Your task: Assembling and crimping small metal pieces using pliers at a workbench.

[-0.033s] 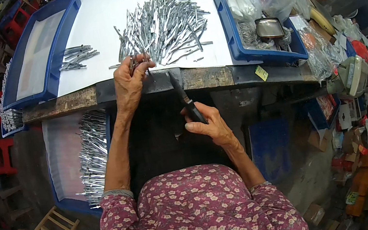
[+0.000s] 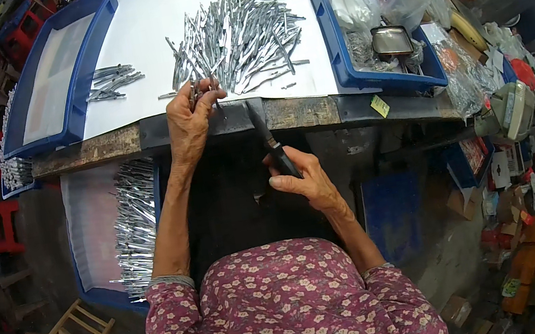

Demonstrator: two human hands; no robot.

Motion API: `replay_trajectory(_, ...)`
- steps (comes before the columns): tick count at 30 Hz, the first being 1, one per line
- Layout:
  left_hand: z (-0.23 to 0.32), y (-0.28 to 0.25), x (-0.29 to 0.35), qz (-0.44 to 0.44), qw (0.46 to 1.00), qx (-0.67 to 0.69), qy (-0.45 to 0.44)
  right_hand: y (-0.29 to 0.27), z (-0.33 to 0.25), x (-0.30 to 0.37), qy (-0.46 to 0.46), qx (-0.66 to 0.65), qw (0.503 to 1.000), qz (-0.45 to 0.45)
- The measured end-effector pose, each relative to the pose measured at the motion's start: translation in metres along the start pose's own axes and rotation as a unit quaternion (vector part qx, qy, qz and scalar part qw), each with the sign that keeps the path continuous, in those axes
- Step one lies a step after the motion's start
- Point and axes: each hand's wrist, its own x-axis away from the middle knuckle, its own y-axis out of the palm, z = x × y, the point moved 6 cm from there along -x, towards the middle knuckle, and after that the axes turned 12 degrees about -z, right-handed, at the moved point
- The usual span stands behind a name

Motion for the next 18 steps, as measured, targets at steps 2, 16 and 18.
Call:
replay_trajectory(2, -0.001, 0.002, 0.006, 0.007, 0.999, -0.032, 0.009, -0.001, -0.009, -0.002, -0.013, 0.019, 1.0, 0.018)
replay_trajectory(16, 0.005, 0.019, 0.025, -0.006, 0.996, 0.066, 0.053, -0.015, -0.069, -0.027, -0.128, 0.36, 0.904, 0.192)
replay_trajectory(18, 0.004, 0.021, 0.025, -0.006, 0.995, 0.088, 0.053, -0.013, -0.078, -0.031, -0.17, 0.39, 0.883, 0.196)
